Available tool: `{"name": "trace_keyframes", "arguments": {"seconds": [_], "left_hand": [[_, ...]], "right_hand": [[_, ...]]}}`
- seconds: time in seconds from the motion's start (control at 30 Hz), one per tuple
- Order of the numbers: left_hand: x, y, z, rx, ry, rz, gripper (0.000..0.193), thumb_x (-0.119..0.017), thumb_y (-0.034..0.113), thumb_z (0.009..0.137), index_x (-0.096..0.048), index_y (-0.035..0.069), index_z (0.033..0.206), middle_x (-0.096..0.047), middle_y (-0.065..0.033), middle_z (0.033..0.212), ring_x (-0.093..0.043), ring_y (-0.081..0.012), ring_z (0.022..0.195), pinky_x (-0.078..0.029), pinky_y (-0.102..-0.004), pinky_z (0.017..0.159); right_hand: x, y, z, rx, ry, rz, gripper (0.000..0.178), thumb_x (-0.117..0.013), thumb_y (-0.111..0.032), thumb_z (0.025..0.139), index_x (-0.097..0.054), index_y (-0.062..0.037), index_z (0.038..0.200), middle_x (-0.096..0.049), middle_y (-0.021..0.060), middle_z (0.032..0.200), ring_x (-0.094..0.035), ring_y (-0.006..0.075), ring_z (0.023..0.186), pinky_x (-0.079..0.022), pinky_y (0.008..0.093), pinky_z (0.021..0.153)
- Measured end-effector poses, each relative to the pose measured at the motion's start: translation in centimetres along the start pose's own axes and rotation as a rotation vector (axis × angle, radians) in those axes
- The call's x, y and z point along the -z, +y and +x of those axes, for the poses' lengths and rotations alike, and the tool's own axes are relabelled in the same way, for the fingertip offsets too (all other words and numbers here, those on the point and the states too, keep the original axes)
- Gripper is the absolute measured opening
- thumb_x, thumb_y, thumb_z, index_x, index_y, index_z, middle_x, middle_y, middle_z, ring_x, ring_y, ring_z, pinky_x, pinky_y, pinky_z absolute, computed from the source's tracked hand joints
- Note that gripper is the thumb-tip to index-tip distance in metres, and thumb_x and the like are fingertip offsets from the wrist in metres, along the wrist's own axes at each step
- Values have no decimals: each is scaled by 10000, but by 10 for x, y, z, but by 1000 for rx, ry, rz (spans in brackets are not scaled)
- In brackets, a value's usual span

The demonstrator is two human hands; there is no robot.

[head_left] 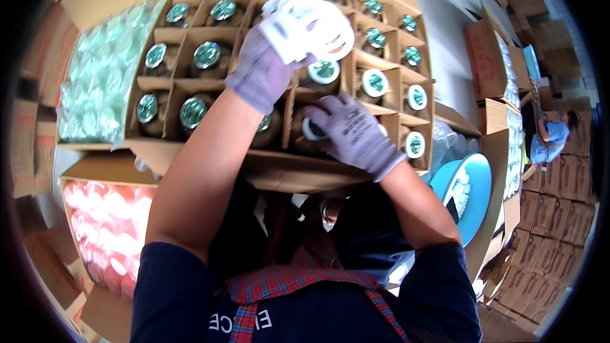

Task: The person places white plastic rings onto small green jars arranged in a cardboard tray. They then pick up a pink pitcher, insert a filter and a lid, and wrap the assembled unit in a clear plastic bag.

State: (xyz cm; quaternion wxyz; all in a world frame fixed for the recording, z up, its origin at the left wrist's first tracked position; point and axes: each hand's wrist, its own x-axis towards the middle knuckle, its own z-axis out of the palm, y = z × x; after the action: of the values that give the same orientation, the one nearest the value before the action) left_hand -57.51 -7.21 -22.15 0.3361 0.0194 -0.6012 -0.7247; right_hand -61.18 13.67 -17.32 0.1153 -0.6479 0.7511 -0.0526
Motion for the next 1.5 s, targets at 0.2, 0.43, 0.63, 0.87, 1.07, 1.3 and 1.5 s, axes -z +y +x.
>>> {"name": "trace_keyframes", "arguments": {"seconds": [0.2,0.43,0.63,0.87,1.07,1.3,1.5], "left_hand": [[-18,35,-14,194,-92,24,500,-727,154,829,-499,57,1263,-566,-89,1189,-597,-238,1062,-530,-323,896],[-31,33,-18,-76,-154,577,318,-462,189,997,-462,67,1291,-604,-81,1149,-648,-155,964,-562,-255,657],[2,19,1,-379,64,1056,379,-567,177,923,-481,128,1289,-530,-71,1276,-570,-218,1137,-545,-378,811],[-13,22,-4,187,-296,212,376,-636,123,867,-529,42,1218,-630,-93,1117,-655,-197,977,-564,-307,838],[-31,32,-6,392,-394,-63,361,-751,59,783,-612,35,1117,-670,-59,1016,-646,-140,950,-545,-290,839],[-24,35,-10,321,-381,-85,393,-764,56,761,-614,38,1124,-671,-56,1022,-636,-132,933,-539,-292,838],[-29,33,-14,552,-423,-378,427,-782,44,730,-624,27,1126,-664,-55,1017,-639,-135,919,-556,-300,797]], "right_hand": [[42,27,-6,-286,563,612,376,-744,-280,834,-648,-7,1073,-658,112,865,-633,194,727,-516,305,653],[52,36,13,-419,690,1023,229,-640,-113,922,-652,7,1117,-619,-8,750,-518,31,647,-446,199,584],[45,87,7,-474,760,1031,299,-561,-94,964,-586,2,1246,-661,8,858,-576,30,673,-488,187,579],[46,99,14,-314,674,906,303,-545,-92,963,-605,-40,1256,-649,50,946,-583,78,777,-504,207,664],[44,96,10,-278,674,696,302,-601,-76,915,-632,-48,1213,-627,57,892,-585,120,798,-485,257,716],[47,100,-12,-235,138,503,327,-663,-107,832,-647,-56,1155,-690,182,991,-673,271,953,-516,346,847],[52,84,-4,-58,623,1105,603,-625,-61,892,-371,-9,1436,-467,117,1412,-508,185,1211,-438,321,1001]]}}
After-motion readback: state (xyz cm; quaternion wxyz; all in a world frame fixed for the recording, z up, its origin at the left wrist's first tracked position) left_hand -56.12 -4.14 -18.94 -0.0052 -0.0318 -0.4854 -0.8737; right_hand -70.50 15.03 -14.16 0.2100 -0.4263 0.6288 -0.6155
